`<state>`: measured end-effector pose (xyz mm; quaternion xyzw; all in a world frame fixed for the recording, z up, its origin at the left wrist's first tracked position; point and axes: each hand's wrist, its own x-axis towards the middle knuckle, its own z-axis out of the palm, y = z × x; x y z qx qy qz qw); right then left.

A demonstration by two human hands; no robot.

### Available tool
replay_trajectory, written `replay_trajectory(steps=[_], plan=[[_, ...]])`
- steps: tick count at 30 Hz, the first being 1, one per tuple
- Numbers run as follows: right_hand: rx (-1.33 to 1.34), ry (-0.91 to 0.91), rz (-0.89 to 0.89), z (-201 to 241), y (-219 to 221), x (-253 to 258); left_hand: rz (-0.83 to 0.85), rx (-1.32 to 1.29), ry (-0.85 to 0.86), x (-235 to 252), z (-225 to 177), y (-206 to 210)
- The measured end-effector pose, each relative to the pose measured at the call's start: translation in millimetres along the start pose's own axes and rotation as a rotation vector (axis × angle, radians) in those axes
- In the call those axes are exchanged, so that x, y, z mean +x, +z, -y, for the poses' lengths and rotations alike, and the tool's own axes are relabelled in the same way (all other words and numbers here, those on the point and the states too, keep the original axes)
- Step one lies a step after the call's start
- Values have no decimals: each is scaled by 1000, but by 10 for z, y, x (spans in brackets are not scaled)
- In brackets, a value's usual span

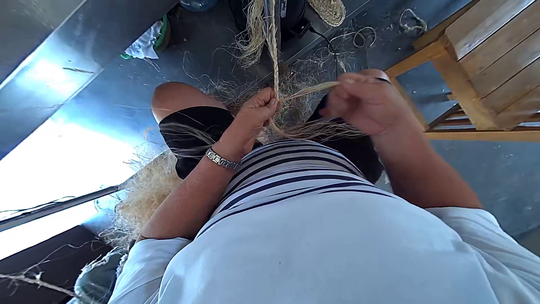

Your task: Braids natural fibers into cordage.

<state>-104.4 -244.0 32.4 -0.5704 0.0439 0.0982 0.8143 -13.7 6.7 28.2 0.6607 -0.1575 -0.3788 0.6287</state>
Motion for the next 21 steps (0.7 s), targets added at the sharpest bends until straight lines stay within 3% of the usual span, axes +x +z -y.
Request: replay_trajectory(steps=[3, 7, 10, 13, 15, 18, 21], plan=[[-231, -86, -73, 243, -704, -434, 4, -45, -11, -9, 47, -64], [-572, -9, -259, 388, -1960, -1310, -34, -35, -37, -33, 28, -82], [-747, 231, -604, 242, -2771, -2086, -52, 0, -41, -45, 35, -130], [-1188, 622, -902, 45, -3187, -2452, -68, 16, -39, -46, 64, -147], [-1290, 556, -901, 45, -2993, -2244, -81, 51, -44, -37, 91, -108], [-1223, 240, -699, 384, -1606, -1232, -82, 123, -30, -4, 75, -24], [-1162, -165, -325, 362, -482, -355, -74, 155, 15, 18, 52, 21]])
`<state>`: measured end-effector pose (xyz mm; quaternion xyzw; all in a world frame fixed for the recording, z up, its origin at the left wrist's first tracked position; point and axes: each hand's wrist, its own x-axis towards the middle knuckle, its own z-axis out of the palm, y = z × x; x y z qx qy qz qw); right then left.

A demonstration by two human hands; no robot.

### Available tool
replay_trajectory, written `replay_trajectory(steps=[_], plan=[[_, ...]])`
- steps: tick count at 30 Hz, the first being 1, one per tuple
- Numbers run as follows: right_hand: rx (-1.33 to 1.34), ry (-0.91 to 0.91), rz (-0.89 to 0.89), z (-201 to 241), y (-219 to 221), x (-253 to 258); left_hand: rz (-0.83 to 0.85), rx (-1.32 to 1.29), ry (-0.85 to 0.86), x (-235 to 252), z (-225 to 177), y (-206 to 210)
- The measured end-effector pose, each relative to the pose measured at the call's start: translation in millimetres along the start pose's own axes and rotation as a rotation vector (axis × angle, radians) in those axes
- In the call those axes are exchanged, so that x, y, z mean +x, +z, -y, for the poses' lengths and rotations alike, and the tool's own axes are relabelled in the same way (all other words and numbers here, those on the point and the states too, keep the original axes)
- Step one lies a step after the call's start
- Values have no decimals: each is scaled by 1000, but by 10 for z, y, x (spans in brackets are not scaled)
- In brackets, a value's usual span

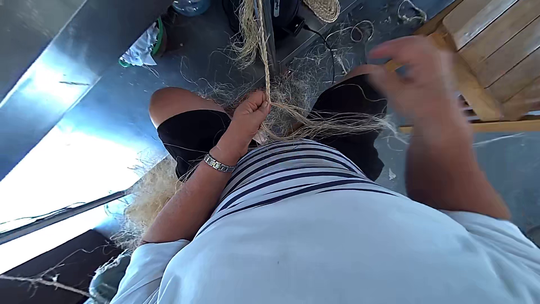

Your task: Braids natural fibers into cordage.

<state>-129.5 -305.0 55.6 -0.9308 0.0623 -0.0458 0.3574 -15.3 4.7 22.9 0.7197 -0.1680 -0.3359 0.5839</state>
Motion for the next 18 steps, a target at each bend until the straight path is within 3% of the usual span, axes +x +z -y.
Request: replay_trajectory(steps=[2, 4, 8, 13, 16, 18], plan=[[122, -187, 76, 434, 478, 247, -6, -8, 16, 5, 3, 6], [175, -231, 210, 672, 820, 375, -21, -27, 26, -8, 23, 4], [-76, -223, 293, 633, 942, 383, -35, 4, 0, -31, 62, -58], [-583, 166, 398, 298, 564, 143, -25, -51, -29, -30, 59, -54], [-601, 433, 386, -3, 300, 73, -24, -42, -10, -37, 42, -93], [-438, 398, 281, -18, 130, 104, -41, -52, -28, -38, 54, -63]])
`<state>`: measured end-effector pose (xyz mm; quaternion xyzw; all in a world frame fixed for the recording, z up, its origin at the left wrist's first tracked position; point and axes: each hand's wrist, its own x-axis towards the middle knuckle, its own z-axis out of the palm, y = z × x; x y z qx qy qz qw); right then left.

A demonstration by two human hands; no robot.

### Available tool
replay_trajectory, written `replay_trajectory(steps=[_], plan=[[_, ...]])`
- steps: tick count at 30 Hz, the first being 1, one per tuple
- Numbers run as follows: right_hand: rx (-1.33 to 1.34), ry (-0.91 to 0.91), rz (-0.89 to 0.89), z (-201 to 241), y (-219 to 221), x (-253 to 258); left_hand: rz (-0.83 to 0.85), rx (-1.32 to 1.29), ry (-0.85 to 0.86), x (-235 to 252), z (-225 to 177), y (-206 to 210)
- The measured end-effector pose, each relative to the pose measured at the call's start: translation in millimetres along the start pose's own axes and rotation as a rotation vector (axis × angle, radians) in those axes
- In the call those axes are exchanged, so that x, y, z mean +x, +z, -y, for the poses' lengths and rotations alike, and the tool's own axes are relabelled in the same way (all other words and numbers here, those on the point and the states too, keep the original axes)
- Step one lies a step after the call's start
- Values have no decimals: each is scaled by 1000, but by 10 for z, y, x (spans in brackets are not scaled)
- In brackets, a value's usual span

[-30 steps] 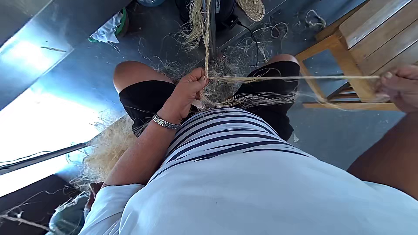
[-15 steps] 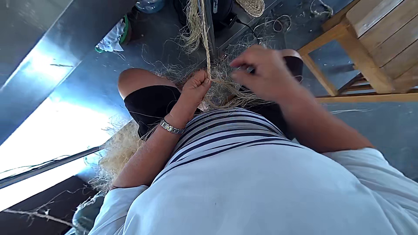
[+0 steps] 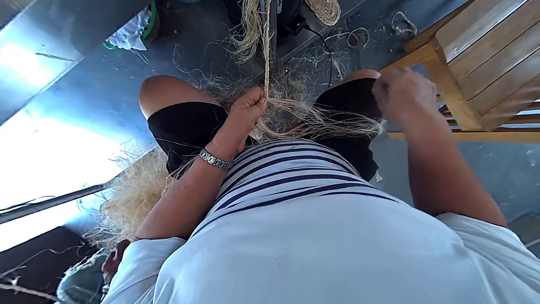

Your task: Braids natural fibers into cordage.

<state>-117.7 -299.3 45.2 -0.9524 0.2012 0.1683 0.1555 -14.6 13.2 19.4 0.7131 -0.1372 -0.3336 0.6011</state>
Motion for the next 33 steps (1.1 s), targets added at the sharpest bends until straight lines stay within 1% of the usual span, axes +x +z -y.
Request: replay_trajectory(steps=[1, 3, 5, 6, 8, 10, 11, 15, 17, 19, 21, 22, 24, 25, 27, 28, 30, 33], plan=[[134, -85, -53, 33, -35, -19, -1, -5, -5, -1, 5, 22], [394, -317, -107, 241, -10, -11, 15, -16, 16, 23, -16, 47], [571, -521, -76, 592, 110, 1, 36, -22, 42, 27, -50, 60], [602, -604, -51, 760, 194, 31, 40, -23, 52, 28, -68, 65], [556, -676, -2, 998, 341, 97, 47, -25, 58, 21, -91, 67], [415, -629, 8, 1035, 383, 143, 57, -25, 62, 21, -75, 57], [353, -580, 11, 971, 354, 159, 63, -24, 58, 22, -62, 50], [320, -469, -56, 316, 223, 132, 87, -40, 44, 54, -21, 110], [295, -362, -46, 113, 155, -52, 110, -26, 25, 94, -36, 206], [272, -272, -7, 91, 114, -249, 139, -33, 31, 135, -40, 245], [313, -273, 10, 110, 95, -343, 154, -44, 51, 149, -43, 223], [346, -294, -12, 128, 112, -352, 151, -47, 59, 137, -41, 209], [383, -315, -89, 210, 181, -291, 143, -48, 68, 105, -56, 180], [369, -294, -113, 265, 211, -247, 142, -53, 72, 93, -60, 164], [294, -198, -109, 320, 218, -147, 137, -65, 73, 78, -56, 128], [263, -148, -95, 273, 211, -93, 128, -68, 73, 66, -47, 114], [229, -10, -51, 27, 155, -22, 112, -85, 70, 41, -29, 75], [289, 140, -76, -594, 87, -47, 108, -94, 74, 42, 13, 23]])
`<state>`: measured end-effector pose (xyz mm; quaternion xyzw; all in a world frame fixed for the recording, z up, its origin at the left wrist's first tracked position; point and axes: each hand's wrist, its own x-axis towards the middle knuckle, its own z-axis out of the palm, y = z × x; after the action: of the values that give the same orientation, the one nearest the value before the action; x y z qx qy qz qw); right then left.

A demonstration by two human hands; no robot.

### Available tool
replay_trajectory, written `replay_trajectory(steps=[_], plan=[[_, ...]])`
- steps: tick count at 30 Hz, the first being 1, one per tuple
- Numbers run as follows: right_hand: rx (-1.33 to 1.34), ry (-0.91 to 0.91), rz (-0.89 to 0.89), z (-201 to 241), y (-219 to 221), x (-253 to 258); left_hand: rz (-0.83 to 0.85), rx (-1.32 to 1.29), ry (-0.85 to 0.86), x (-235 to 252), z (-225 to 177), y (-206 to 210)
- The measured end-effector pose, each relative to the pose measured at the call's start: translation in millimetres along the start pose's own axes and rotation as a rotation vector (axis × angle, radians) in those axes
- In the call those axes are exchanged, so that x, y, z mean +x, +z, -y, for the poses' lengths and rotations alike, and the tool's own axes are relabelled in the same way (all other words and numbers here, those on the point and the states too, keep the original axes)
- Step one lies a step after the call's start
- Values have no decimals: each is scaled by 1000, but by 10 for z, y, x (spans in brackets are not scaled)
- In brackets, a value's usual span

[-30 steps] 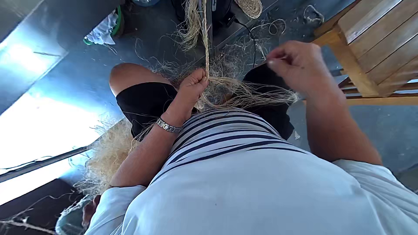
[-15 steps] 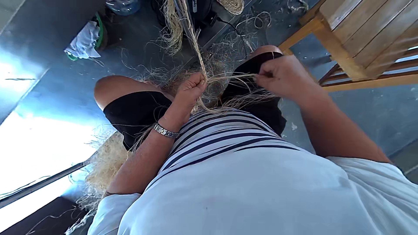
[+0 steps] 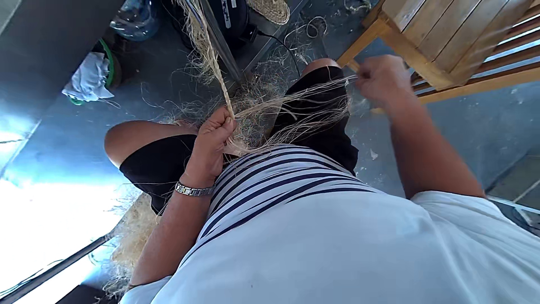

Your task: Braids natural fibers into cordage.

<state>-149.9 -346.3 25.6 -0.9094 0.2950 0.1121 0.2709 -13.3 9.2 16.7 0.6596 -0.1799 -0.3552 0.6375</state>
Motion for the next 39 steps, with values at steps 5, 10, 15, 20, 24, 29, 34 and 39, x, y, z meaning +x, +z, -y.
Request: replay_trajectory(steps=[5, 10, 15, 20, 24, 29, 34, 39], plan=[[107, 96, 11, -828, -40, -133, 2, 19, -14, 30, -18, 86], [-62, 509, -166, -1703, -55, -337, -38, -58, 40, -153, -57, -184], [88, 632, 172, -2027, 152, -447, -89, -71, 77, -170, -50, -309], [-32, 132, 120, -1241, -344, -237, -72, 20, 65, -93, -66, -137], [380, -493, -104, 276, -284, -157, -59, 122, 83, -54, -92, 19], [545, -759, 306, 1648, 673, -211, -31, 232, 94, -93, -155, 25], [624, -797, 321, 939, 420, 7, -98, 108, 69, -210, -85, -286], [153, -196, 19, -892, -485, -30, -142, 84, 56, -264, -55, -535]])
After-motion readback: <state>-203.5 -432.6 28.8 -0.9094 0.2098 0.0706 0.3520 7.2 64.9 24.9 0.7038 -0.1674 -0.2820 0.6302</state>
